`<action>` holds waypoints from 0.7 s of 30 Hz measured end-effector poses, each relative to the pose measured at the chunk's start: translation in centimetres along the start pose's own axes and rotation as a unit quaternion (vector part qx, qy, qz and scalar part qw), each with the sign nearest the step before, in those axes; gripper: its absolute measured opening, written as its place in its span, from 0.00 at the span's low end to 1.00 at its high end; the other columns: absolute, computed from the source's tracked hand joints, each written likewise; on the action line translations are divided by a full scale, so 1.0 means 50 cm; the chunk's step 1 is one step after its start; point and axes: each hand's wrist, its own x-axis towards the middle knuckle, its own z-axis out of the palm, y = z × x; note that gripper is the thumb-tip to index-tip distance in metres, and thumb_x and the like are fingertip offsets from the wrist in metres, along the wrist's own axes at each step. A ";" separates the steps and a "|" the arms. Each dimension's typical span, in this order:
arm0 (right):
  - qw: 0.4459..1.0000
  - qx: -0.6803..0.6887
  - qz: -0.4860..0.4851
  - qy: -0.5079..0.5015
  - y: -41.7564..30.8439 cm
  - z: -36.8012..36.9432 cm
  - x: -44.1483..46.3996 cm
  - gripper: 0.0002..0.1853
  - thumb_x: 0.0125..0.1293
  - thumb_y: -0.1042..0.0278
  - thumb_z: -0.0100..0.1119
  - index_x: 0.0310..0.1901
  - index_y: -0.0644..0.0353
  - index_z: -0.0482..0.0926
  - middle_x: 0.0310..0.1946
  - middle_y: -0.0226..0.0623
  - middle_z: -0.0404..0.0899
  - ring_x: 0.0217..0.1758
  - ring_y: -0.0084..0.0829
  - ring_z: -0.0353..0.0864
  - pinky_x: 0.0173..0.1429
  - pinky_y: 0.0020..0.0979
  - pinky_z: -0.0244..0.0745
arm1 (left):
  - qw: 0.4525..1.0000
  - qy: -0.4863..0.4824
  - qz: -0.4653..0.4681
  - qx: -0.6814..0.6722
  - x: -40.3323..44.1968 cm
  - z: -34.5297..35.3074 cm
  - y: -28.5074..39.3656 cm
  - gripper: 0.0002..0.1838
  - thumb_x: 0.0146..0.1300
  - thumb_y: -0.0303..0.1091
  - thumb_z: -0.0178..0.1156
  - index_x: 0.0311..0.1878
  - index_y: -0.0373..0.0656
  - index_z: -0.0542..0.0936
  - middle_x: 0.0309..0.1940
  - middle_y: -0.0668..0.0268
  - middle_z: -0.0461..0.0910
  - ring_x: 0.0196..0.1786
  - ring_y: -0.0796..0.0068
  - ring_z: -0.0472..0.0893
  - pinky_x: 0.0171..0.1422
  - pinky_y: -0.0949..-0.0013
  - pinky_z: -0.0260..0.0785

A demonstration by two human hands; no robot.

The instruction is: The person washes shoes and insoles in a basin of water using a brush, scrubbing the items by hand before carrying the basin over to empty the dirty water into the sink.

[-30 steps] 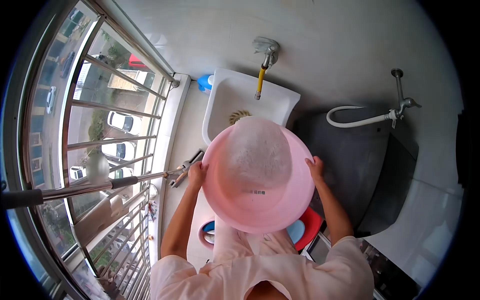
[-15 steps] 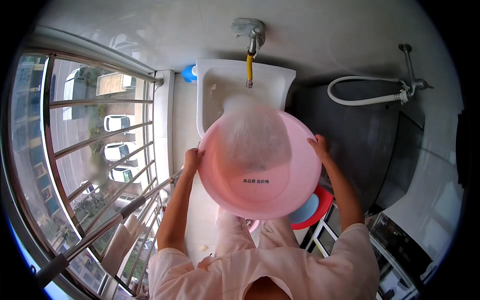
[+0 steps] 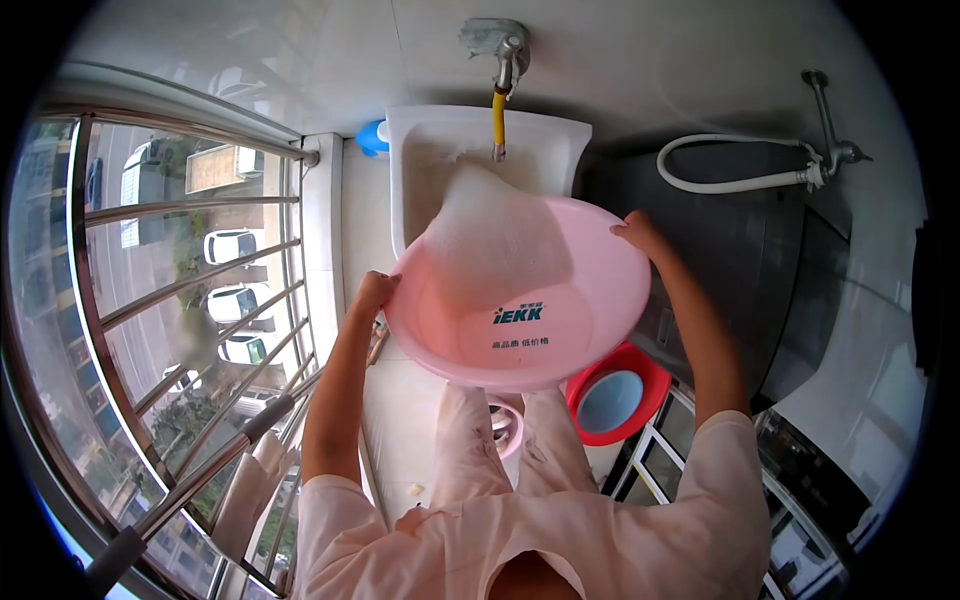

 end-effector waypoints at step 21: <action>0.913 0.293 -0.046 0.282 0.076 0.022 -0.214 0.14 0.64 0.61 0.59 0.35 0.67 0.74 0.24 0.41 0.77 0.26 0.25 0.74 0.32 0.28 0.68 | 0.972 0.073 0.209 -0.083 -0.043 0.072 0.089 0.20 0.66 0.38 0.55 0.56 0.35 0.72 0.32 0.62 0.82 0.33 0.81 0.78 0.35 0.76 0.70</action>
